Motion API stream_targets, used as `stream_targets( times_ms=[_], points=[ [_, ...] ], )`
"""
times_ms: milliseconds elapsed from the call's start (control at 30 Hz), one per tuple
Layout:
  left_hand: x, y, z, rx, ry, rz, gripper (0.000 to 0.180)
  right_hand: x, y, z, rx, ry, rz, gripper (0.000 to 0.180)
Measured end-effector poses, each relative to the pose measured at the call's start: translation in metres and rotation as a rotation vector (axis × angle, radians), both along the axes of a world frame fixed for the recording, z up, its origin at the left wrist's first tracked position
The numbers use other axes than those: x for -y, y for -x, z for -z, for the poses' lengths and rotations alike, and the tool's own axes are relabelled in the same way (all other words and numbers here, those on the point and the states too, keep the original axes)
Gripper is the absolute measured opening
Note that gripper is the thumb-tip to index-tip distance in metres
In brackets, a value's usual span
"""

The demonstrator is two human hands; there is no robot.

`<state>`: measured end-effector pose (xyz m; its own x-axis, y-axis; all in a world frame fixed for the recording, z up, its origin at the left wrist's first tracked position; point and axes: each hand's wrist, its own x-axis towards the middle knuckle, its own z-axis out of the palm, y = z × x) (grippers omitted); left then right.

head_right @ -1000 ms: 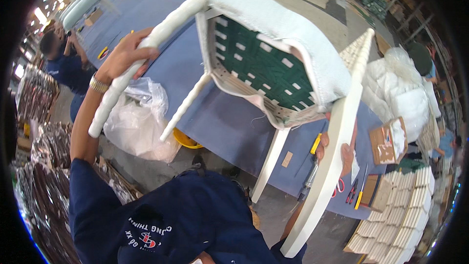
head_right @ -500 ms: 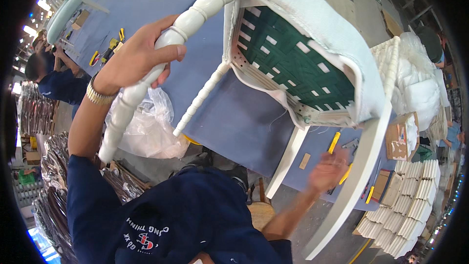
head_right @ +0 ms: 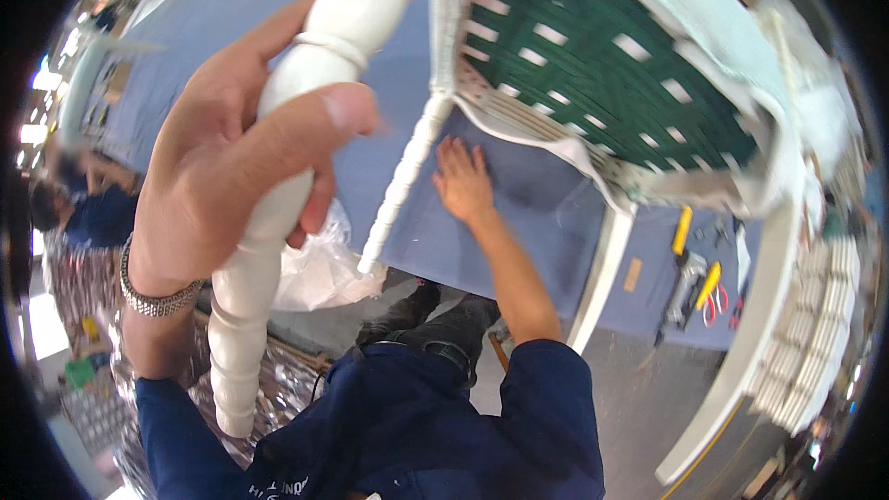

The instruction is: The person staples white fabric onto the underside of a white wooden chair seat using a pneumatic staple gun. They repeatedly pull and smooth the fabric, then fire staples along the perimeter. The person also uses a yellow utility knife to trim excess fabric and a screwdriver to tuck edges before continuing to staple.

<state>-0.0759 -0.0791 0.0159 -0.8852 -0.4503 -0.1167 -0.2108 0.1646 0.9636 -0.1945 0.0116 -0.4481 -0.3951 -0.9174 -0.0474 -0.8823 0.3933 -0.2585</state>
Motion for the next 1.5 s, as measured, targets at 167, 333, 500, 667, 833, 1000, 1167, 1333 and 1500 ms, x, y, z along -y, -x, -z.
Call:
stream_targets(
  times_ms=[167, 333, 500, 667, 833, 1000, 1167, 1333, 1500],
  points=[
    [0.011, -0.006, 0.011, -0.066, -0.100, 0.166, 0.064, -0.141, -0.116, -0.038, 0.024, 0.142, 0.088, 0.058],
    [0.001, -0.018, 0.021, -0.142, -0.149, 0.227, 0.067, -0.321, -0.254, -0.048, 0.375, 0.105, 0.898, 0.030],
    [-0.011, -0.028, 0.025, -0.131, -0.145, 0.213, 0.061, -0.361, -0.165, -0.166, 0.314, 1.551, 1.304, 0.055],
    [-0.017, -0.027, 0.027, -0.116, -0.116, 0.180, 0.061, -0.368, -0.058, -0.259, 0.460, 2.301, 0.778, 0.057],
    [-0.037, -0.053, 0.028, -0.038, -0.061, 0.115, 0.067, -0.383, -0.019, -0.242, 0.400, 2.323, 0.751, 0.054],
    [-0.046, -0.055, 0.014, 0.091, 0.033, 0.008, 0.069, -0.314, 0.010, -0.213, 1.208, 1.856, 0.617, 0.069],
    [-0.077, -0.055, -0.002, 0.176, 0.080, -0.026, 0.065, -0.237, 0.093, -0.285, 1.929, 1.610, 0.080, 0.087],
    [-0.083, -0.061, -0.007, 0.325, 0.103, -0.018, 0.061, -0.224, 0.140, -0.300, 1.944, 1.677, -0.024, 0.075],
    [-0.052, -0.051, -0.072, 0.855, 0.802, 0.359, 0.080, -0.225, 0.131, -0.302, 1.354, 1.626, 0.315, 0.043]
  ],
)
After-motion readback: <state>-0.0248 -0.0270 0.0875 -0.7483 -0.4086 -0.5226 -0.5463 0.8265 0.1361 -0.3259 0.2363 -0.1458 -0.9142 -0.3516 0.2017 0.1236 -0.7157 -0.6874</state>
